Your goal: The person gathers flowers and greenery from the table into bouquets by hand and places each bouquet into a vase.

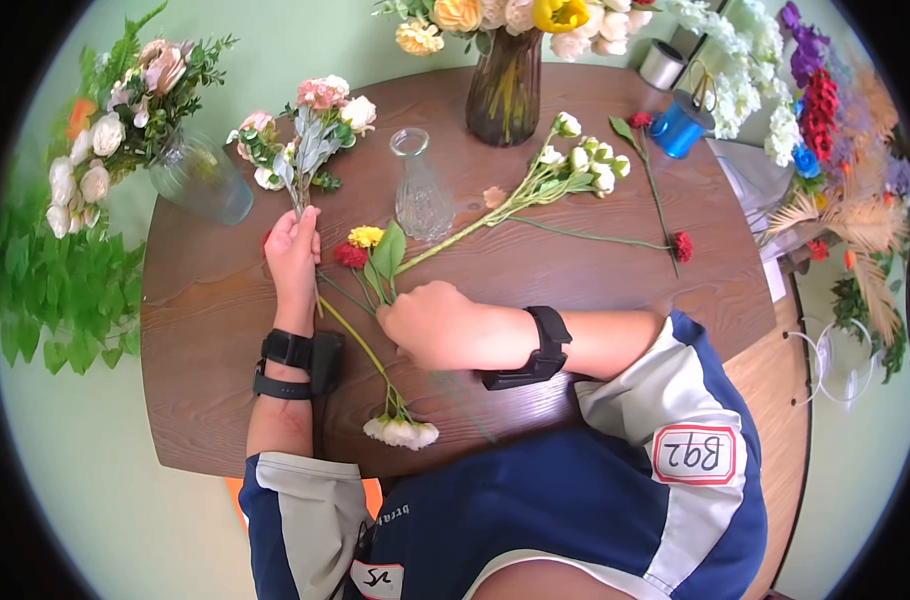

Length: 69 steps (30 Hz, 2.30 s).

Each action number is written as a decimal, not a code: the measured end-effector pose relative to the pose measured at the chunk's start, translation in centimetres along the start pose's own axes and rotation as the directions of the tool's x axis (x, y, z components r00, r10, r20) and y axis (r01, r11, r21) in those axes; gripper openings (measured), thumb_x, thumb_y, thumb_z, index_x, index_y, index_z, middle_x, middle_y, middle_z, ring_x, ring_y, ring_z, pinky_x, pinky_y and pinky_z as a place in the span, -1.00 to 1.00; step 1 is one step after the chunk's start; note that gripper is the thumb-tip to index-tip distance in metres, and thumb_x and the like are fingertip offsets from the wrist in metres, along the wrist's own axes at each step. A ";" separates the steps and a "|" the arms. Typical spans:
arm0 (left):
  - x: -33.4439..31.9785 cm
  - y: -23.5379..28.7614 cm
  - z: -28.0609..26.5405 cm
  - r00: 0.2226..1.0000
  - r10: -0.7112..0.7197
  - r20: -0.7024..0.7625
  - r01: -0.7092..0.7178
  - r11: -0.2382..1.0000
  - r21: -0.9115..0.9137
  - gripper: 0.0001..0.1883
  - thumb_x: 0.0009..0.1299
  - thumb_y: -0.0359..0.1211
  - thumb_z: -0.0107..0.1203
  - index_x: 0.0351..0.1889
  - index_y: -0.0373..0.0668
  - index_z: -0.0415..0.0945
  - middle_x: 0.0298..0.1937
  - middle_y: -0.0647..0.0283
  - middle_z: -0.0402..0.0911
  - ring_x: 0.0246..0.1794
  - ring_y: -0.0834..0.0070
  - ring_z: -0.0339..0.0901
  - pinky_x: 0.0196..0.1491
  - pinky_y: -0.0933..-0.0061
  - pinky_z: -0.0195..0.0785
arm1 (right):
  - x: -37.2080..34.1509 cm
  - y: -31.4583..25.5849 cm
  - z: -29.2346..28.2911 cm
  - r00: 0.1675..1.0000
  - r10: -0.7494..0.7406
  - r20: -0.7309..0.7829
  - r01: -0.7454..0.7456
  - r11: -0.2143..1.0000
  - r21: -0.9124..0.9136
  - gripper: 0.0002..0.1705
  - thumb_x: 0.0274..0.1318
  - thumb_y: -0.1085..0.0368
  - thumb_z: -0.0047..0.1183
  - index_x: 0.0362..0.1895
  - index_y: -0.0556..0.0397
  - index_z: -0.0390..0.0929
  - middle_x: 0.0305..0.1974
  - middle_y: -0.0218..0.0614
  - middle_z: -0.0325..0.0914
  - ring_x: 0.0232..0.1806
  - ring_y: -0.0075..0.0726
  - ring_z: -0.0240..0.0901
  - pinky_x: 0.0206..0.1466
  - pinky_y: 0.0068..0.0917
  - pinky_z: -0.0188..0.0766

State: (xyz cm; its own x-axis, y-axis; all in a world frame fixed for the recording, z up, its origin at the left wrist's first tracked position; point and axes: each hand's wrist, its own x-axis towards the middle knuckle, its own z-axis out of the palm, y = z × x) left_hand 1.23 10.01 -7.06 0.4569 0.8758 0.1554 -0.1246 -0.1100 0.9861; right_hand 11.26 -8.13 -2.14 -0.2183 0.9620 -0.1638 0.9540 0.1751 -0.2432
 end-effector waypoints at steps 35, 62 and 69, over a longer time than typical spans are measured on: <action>-0.9 1.0 0.2 0.966 0.222 -0.130 -0.217 0.975 0.050 -0.79 0.39 -0.35 -0.03 -0.21 -0.34 0.50 -0.69 0.53 0.29 -0.72 0.86 0.10 -0.63 0.78 -0.14 | -2.2 5.8 -6.0 0.959 0.275 -0.068 -0.271 0.960 0.063 -0.87 -0.14 0.46 0.04 -0.57 0.35 0.49 -0.51 0.22 0.45 -0.31 0.20 0.46 -0.23 -0.19 0.44; -0.7 0.5 0.4 0.991 0.110 -0.073 -0.109 0.994 0.008 -0.81 0.37 -0.33 0.01 -0.33 -0.29 0.49 -0.72 0.52 0.29 -0.76 0.85 0.11 -0.68 0.76 -0.14 | -15.5 11.1 -16.6 0.560 0.515 -0.648 0.148 0.708 0.691 -0.92 0.11 0.40 -0.02 -0.41 0.15 0.43 -0.56 -0.33 0.49 -0.61 -0.54 0.45 -0.57 -0.66 0.38; -0.3 -0.5 0.5 0.999 -0.024 0.032 0.016 0.971 0.237 -0.78 0.30 -0.32 0.11 -0.52 -0.23 0.42 -0.77 0.50 0.32 -0.78 0.82 0.16 -0.70 0.73 -0.06 | -13.0 10.4 -16.5 -0.122 0.432 -0.894 0.482 0.813 0.327 -0.88 0.16 0.39 -0.03 -0.35 0.20 0.48 -0.52 -0.32 0.50 -0.52 -0.52 0.45 -0.44 -0.65 0.37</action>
State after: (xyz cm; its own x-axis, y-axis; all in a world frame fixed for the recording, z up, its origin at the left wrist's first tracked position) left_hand 1.62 9.54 -7.60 0.4881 0.8626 0.1331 0.0947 -0.2040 0.9744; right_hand 27.37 -15.37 13.24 0.6223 0.1457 0.7691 0.6028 0.5376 -0.5896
